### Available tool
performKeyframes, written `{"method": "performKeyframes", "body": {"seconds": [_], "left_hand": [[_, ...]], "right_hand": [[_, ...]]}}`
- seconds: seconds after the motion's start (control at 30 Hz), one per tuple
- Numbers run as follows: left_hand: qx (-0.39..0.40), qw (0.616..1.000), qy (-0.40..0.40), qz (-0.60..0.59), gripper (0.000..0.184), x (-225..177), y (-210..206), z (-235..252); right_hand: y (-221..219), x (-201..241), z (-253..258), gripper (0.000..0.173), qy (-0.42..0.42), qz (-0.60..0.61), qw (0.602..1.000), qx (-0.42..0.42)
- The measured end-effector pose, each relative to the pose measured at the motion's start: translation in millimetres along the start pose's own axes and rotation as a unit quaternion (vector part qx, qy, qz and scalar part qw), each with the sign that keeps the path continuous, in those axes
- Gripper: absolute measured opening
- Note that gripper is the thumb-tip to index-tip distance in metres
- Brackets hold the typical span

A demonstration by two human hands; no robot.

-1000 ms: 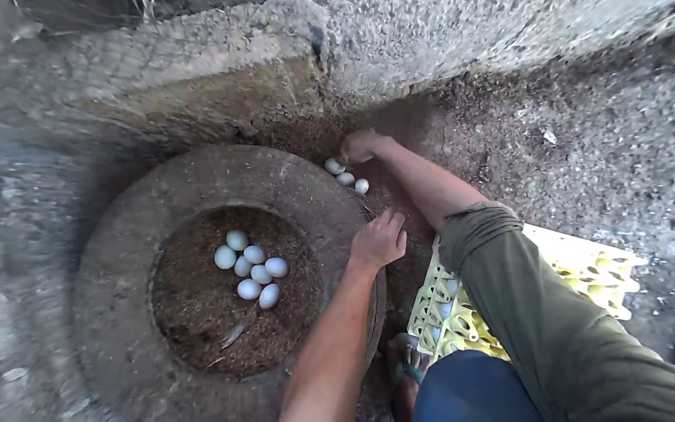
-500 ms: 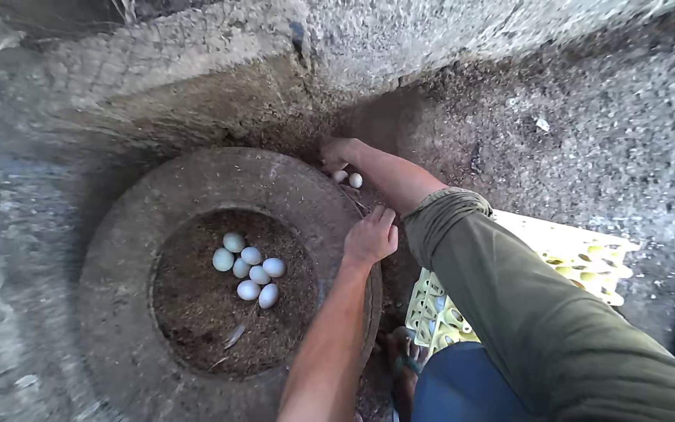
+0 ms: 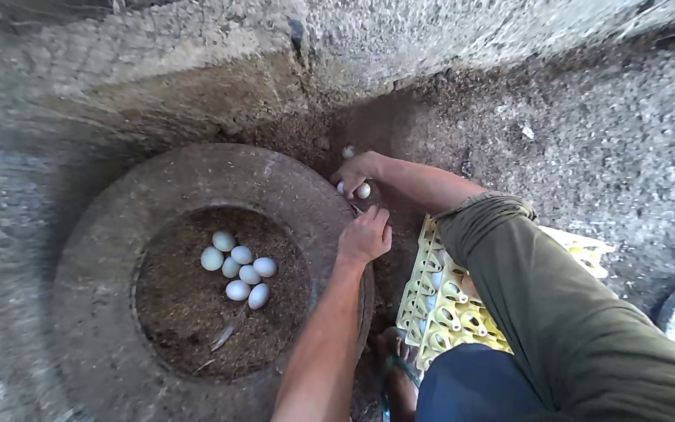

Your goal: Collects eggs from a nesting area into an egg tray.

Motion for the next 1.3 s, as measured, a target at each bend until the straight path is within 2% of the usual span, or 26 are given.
{"method": "performKeyframes", "body": {"seconds": [0.1,0.17,0.23,0.33,0.53,0.6,0.63,0.67,0.73,0.77,0.8,0.83,0.87,0.93,0.97,1.03,1.07,1.17,1.27,1.3], "left_hand": [[0.005,1.0,0.009,-0.001,0.019,1,2,1],[-0.003,1.0,0.001,-0.001,0.018,1,0,0],[-0.006,1.0,-0.004,0.002,0.018,2,-1,0],[-0.004,1.0,-0.007,-0.003,0.019,2,-3,-1],[0.004,1.0,0.004,-0.009,0.02,1,0,0],[0.01,1.0,0.009,-0.013,0.021,1,1,2],[0.007,1.0,0.009,-0.012,0.02,1,1,2],[0.007,1.0,0.009,-0.012,0.019,1,1,1],[0.012,1.0,0.008,-0.011,0.019,2,-1,1],[0.015,1.0,0.008,-0.01,0.019,2,-1,1],[0.02,1.0,0.009,-0.008,0.019,2,-2,0],[0.019,1.0,0.007,-0.006,0.019,2,-2,1],[0.017,1.0,0.006,-0.006,0.019,1,-2,1],[0.015,1.0,0.006,-0.004,0.02,2,-3,1],[0.018,1.0,0.007,-0.005,0.02,2,-4,1],[0.027,0.999,0.015,-0.011,0.02,4,-5,1],[0.027,0.999,0.016,-0.013,0.02,5,-6,1],[0.021,1.0,0.014,-0.017,0.019,5,-5,2],[0.014,1.0,0.01,-0.019,0.019,4,-3,2],[0.016,1.0,0.011,-0.019,0.019,4,-3,2]], "right_hand": [[-5,-10,-1,0.055,0.026,-0.087,0.995,-0.04],[-5,-23,-8,0.054,0.027,-0.063,0.994,-0.085],[-6,-42,-12,0.052,-0.006,-0.034,0.989,-0.141],[-19,-43,-17,0.054,-0.01,0.004,0.985,-0.171],[-17,-50,-22,0.065,-0.038,0.065,0.989,-0.126],[-8,-56,-32,0.059,-0.019,0.152,0.982,-0.112],[-4,-61,-41,0.053,-0.013,0.249,0.962,-0.109],[-2,-64,-52,0.046,-0.008,0.362,0.926,-0.103],[3,-75,-68,0.036,0.011,0.554,0.823,-0.126],[5,-81,-70,0.037,0.034,0.631,0.761,-0.146],[10,-84,-72,0.039,0.067,0.684,0.71,-0.153],[15,-88,-72,0.041,0.103,0.709,0.679,-0.157],[22,-88,-73,0.041,0.139,0.713,0.669,-0.158],[30,-87,-74,0.034,0.178,0.697,0.678,-0.15],[32,-88,-74,0.035,0.17,0.678,0.7,-0.149],[33,-89,-73,0.042,0.119,0.633,0.751,-0.146],[32,-89,-72,0.046,0.095,0.624,0.763,-0.139],[32,-93,-71,0.046,0.047,0.599,0.787,-0.14],[33,-106,-71,0.037,0.015,0.58,0.799,-0.16],[35,-107,-73,0.036,0.0,0.553,0.816,-0.166]]}}
Point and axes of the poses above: each hand's wrist, its own z-axis towards the middle knuckle, its own y-axis out of the back of the hand, x = y × z, the point moved 8 cm from there along z, towards the middle knuckle, and after that the axes turned 7 degrees about y, right-handed, at the moved point
